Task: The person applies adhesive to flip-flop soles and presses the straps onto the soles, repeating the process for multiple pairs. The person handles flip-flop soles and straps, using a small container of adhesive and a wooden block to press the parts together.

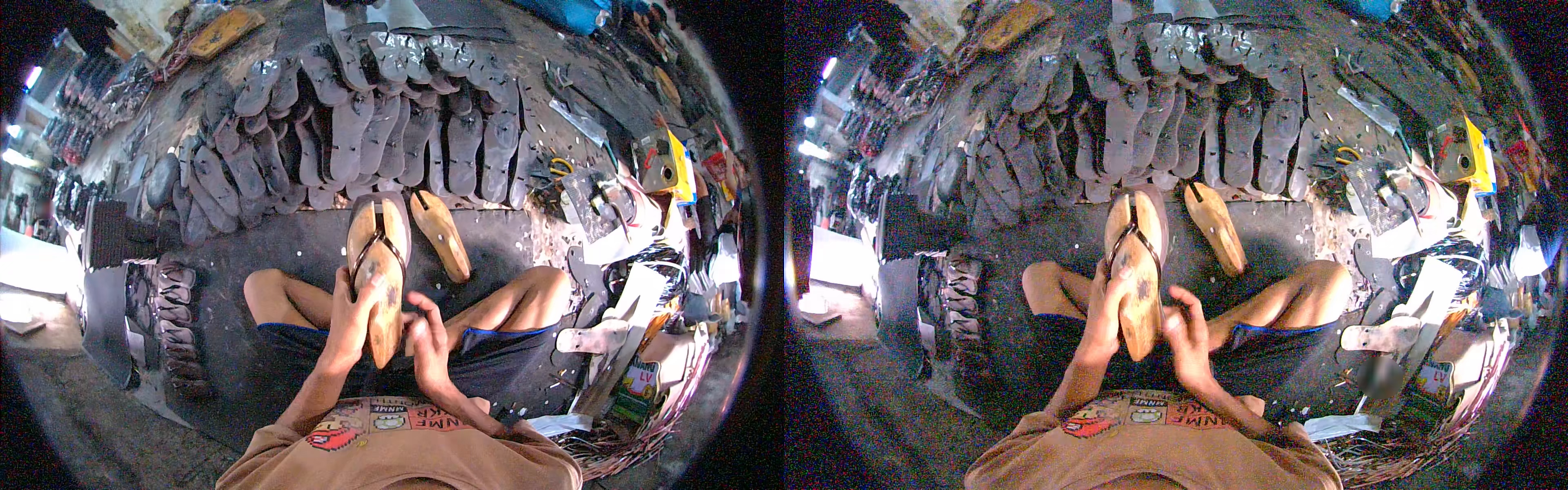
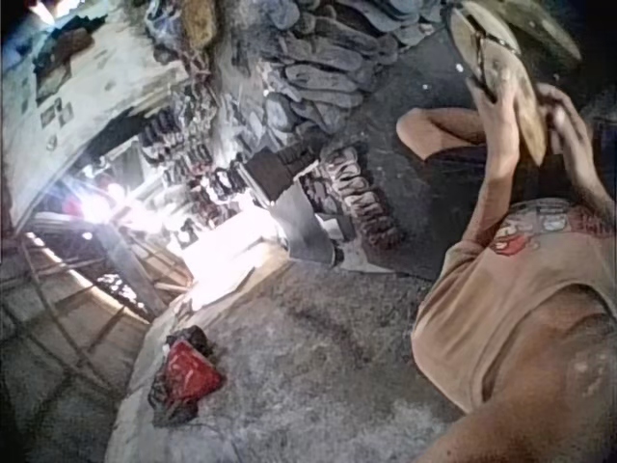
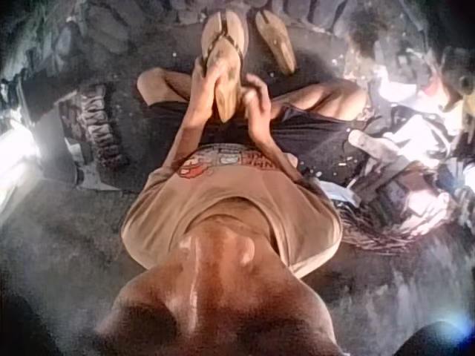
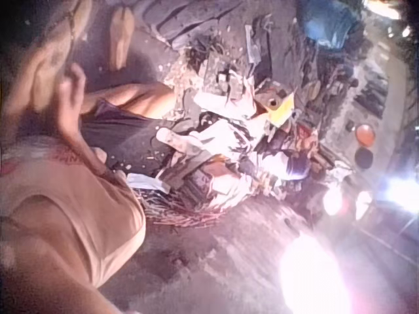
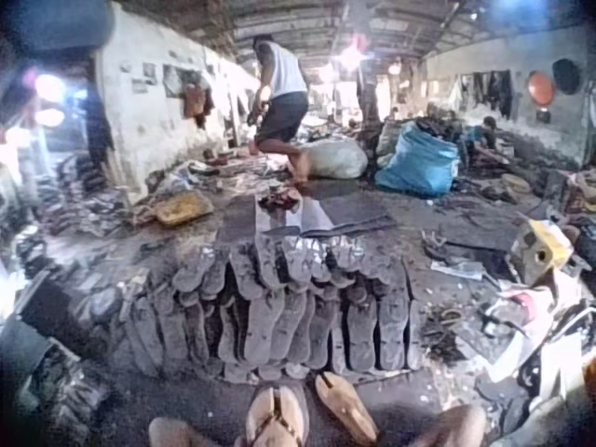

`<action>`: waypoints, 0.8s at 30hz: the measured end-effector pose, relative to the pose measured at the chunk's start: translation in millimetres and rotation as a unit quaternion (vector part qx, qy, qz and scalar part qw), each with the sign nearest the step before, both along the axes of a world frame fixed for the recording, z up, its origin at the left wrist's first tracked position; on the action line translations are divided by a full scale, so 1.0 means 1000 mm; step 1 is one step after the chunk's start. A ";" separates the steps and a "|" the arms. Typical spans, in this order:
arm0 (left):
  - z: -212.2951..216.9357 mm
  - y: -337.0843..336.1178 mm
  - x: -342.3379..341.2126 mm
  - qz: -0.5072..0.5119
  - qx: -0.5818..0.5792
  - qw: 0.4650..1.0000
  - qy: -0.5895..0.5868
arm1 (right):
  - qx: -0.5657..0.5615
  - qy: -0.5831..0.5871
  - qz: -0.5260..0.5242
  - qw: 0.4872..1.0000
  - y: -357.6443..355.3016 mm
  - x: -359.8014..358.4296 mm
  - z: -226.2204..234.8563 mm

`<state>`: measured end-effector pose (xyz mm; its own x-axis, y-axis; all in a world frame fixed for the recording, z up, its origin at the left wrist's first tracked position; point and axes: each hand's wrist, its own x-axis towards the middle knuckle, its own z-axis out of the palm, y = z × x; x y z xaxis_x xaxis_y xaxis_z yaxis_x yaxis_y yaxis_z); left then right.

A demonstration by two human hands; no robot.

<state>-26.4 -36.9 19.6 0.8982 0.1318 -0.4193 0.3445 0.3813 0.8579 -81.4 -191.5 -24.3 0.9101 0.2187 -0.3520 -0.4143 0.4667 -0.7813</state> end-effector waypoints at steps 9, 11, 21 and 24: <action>0.015 0.022 -0.034 -0.147 0.378 0.898 -0.173 | 0.207 0.131 0.155 0.957 -0.034 0.019 0.029; 0.011 0.024 -0.038 -0.134 0.306 0.913 -0.233 | 0.342 0.168 0.177 0.907 -0.036 0.014 0.017; -0.056 0.016 -0.054 -0.125 -0.338 0.929 0.089 | -0.155 -0.293 0.239 0.913 -0.010 0.024 0.088; -0.086 0.013 -0.036 -0.079 -0.320 0.942 0.067 | -0.133 -0.290 0.221 0.922 -0.002 0.044 0.056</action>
<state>-62.5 -24.1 -66.0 0.8184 -0.3177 -0.4789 0.5298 0.7399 0.4145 -37.9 -193.9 31.7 0.8051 0.5889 0.0714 0.0061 0.1122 -0.9937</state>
